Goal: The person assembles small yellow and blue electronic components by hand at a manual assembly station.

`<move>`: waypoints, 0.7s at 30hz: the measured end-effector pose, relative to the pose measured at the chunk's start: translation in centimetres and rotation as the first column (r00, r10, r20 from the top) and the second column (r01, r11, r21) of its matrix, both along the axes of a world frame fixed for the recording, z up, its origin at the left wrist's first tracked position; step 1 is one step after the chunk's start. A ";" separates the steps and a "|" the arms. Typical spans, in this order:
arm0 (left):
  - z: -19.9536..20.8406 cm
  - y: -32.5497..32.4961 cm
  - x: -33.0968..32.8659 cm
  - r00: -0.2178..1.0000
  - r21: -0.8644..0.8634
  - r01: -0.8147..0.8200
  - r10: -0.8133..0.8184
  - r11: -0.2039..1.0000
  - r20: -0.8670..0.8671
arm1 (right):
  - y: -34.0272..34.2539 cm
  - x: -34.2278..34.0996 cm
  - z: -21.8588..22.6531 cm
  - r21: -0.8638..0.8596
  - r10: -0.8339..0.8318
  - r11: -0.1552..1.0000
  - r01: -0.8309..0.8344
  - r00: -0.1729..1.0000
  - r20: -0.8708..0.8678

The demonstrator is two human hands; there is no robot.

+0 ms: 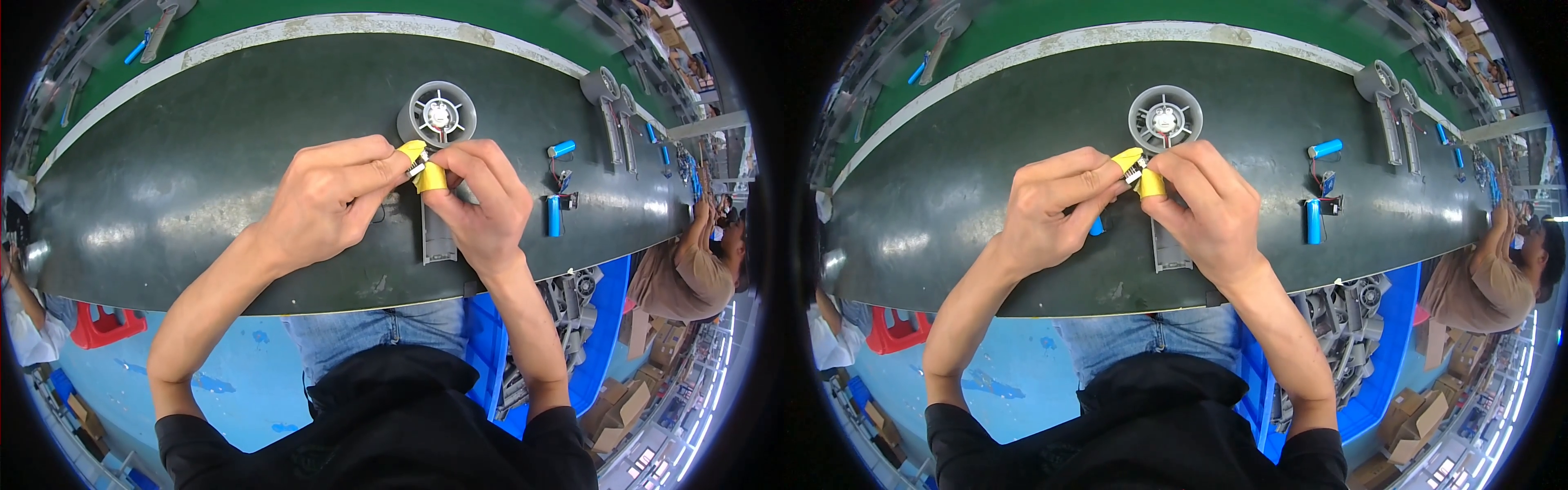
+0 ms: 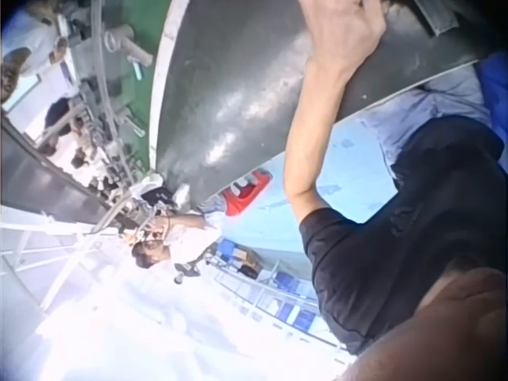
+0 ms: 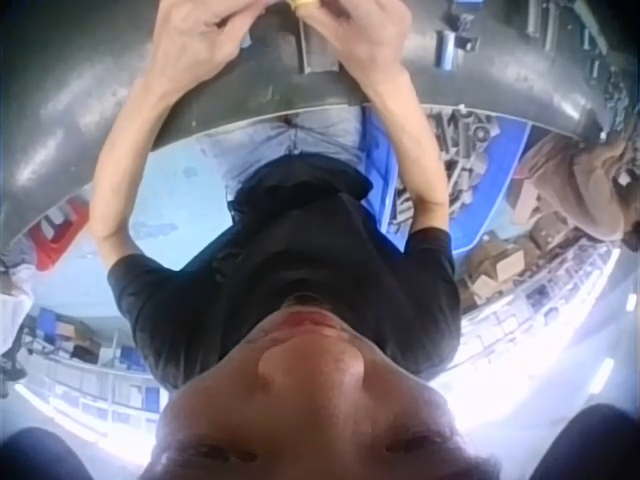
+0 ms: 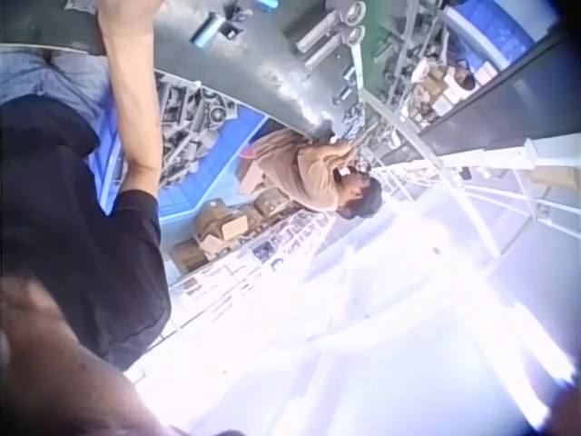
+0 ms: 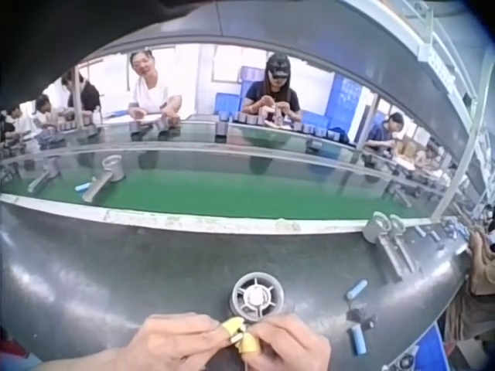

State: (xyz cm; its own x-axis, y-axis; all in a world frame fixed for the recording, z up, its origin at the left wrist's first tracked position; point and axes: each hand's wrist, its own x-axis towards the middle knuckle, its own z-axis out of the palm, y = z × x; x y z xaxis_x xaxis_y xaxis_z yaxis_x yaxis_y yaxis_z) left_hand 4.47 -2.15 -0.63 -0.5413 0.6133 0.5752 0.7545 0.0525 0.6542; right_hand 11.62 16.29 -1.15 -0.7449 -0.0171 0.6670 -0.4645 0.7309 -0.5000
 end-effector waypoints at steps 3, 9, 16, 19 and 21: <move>0.0 -0.1 0.1 0.999 -0.012 0.005 -0.005 1.000 0.043 | -0.1 0.1 0.1 0.005 0.002 1.000 -0.002 1.000 0.004; 0.1 -0.2 -0.1 0.999 -0.015 0.023 -0.022 1.000 0.039 | -0.1 0.2 0.0 0.032 -0.002 1.000 0.001 1.000 0.007; 0.1 -0.4 -0.5 0.996 -0.003 0.079 -0.078 0.997 0.053 | 0.0 0.2 0.2 0.025 0.013 1.000 -0.013 1.000 0.010; -0.6 0.4 0.2 0.981 0.093 0.026 -0.044 0.995 0.190 | -0.2 0.1 0.2 -0.066 -0.003 0.998 0.004 1.000 0.007; -0.5 0.8 0.6 0.980 0.110 -0.002 -0.020 0.994 0.196 | -0.2 0.2 0.2 -0.063 -0.022 0.998 0.022 1.000 -0.001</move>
State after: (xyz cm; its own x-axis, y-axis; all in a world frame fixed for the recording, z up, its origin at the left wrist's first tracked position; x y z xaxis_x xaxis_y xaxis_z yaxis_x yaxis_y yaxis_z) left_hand 5.03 -1.31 -1.10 -0.6453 0.5580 0.5218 0.6104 -0.0340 0.7913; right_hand 11.81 16.13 -0.94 -0.7437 0.0414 0.6673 -0.4495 0.7079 -0.5449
